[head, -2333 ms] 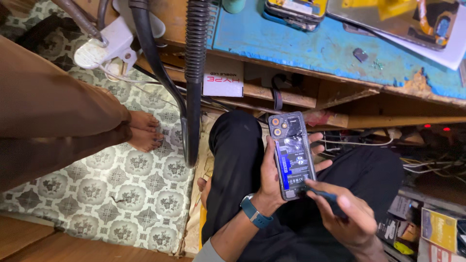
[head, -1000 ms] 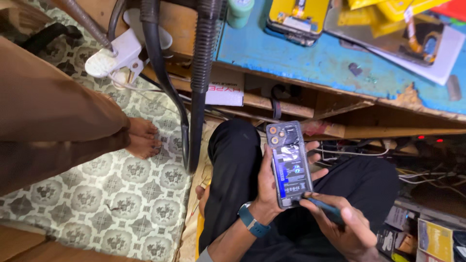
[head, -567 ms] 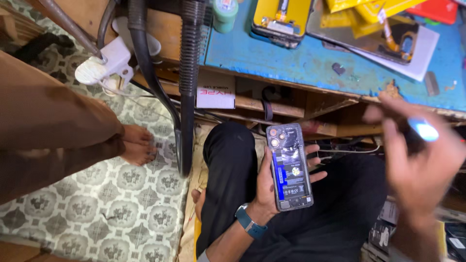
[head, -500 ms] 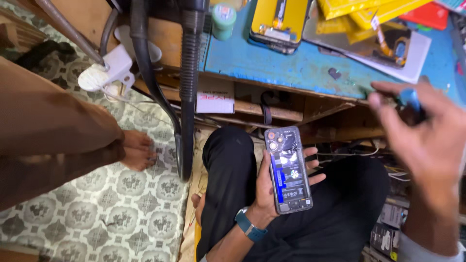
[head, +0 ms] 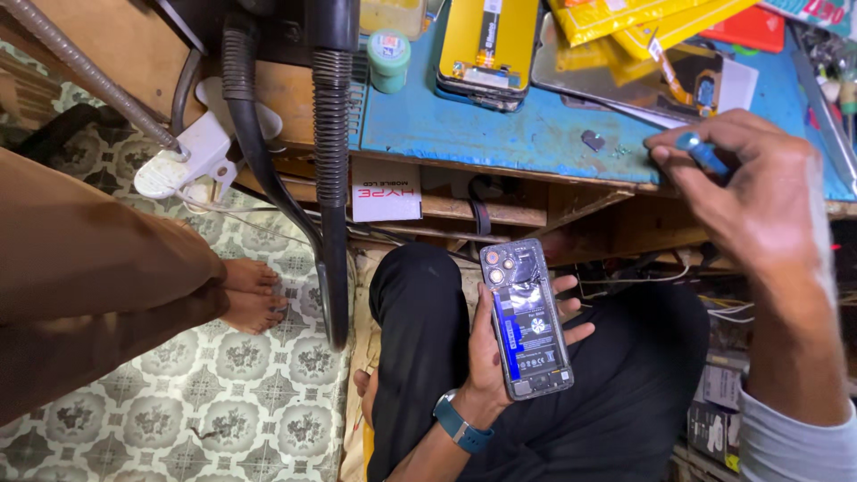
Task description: The person sits on the floor and uses a blue plastic tool to pry open the back cover of a smartphone. They then switch to a yellow screwdriver to unscrew internal components and manipulate the phone's interior.
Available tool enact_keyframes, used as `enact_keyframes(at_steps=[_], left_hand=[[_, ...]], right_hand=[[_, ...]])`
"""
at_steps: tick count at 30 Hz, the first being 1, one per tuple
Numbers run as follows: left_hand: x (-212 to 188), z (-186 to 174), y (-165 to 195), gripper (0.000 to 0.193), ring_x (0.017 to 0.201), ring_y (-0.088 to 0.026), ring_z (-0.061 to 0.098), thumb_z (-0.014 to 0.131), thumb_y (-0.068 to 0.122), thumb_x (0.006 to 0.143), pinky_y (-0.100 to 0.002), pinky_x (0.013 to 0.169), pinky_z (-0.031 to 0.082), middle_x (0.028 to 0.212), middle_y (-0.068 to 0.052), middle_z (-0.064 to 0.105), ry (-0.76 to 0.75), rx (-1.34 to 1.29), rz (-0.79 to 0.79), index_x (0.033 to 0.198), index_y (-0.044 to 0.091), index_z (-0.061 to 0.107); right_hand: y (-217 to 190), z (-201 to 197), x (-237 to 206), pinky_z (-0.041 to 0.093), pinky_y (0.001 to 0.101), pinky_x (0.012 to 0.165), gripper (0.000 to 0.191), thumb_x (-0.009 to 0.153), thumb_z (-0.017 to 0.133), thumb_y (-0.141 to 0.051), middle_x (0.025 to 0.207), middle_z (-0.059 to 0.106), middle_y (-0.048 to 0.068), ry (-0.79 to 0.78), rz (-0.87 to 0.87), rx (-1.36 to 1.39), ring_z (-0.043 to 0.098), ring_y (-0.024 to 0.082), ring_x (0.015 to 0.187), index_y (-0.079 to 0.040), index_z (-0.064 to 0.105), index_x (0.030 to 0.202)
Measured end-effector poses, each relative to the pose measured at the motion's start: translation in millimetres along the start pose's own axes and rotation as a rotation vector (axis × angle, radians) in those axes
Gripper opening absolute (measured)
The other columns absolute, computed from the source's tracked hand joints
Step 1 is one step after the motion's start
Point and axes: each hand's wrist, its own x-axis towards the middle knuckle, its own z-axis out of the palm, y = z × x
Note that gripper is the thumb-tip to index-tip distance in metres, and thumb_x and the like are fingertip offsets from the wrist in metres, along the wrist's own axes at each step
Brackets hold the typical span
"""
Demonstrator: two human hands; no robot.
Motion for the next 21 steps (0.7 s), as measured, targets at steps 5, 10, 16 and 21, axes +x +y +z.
enact_keyframes(at_steps=[5,10,16,21], left_hand=[[1,-3,0,0.079,0.132,-0.033,0.059,0.023,0.065,0.111,-0.061,0.117,0.044,0.154,-0.024,0.048,-0.003,-0.001,-0.003,0.163,0.007,0.034],[2,-2,-1,0.081,0.136,-0.034,0.056,0.021,0.066,0.110,-0.062,0.119,0.041,0.157,-0.026,0.045,-0.037,-0.023,0.001,0.165,0.008,0.031],[-2,12,4,0.075,0.144,-0.035,0.046,0.019,0.060,0.112,-0.063,0.122,0.035,0.169,-0.019,0.033,0.007,0.022,-0.043,0.169,0.011,0.024],[0,15,2,0.074,0.147,-0.035,0.040,0.019,0.059,0.113,-0.065,0.121,0.032,0.170,-0.019,0.028,-0.056,0.087,-0.069,0.169,0.010,0.023]], right_hand=[[-6,-1,-2,0.051,0.0262,0.076,0.022,0.088,0.072,-0.002,0.100,0.071,0.010,-0.022,-0.037,0.100,0.064,0.013,0.085,-0.005,0.076,0.110],[-26,4,-3,0.048,0.0340,0.060,0.016,0.092,0.081,-0.005,0.095,0.071,0.016,-0.020,-0.023,-0.181,0.064,0.021,0.072,0.000,0.078,0.107],[-18,4,-5,0.047,0.0389,0.060,0.009,0.093,0.074,0.001,0.091,0.067,0.022,-0.007,-0.165,-0.285,0.060,0.030,0.066,0.007,0.071,0.098],[8,9,-57,0.051,0.0317,0.083,0.004,0.109,0.068,0.002,0.100,0.067,0.011,0.150,-0.195,-0.099,0.065,0.023,0.089,0.000,0.066,0.105]])
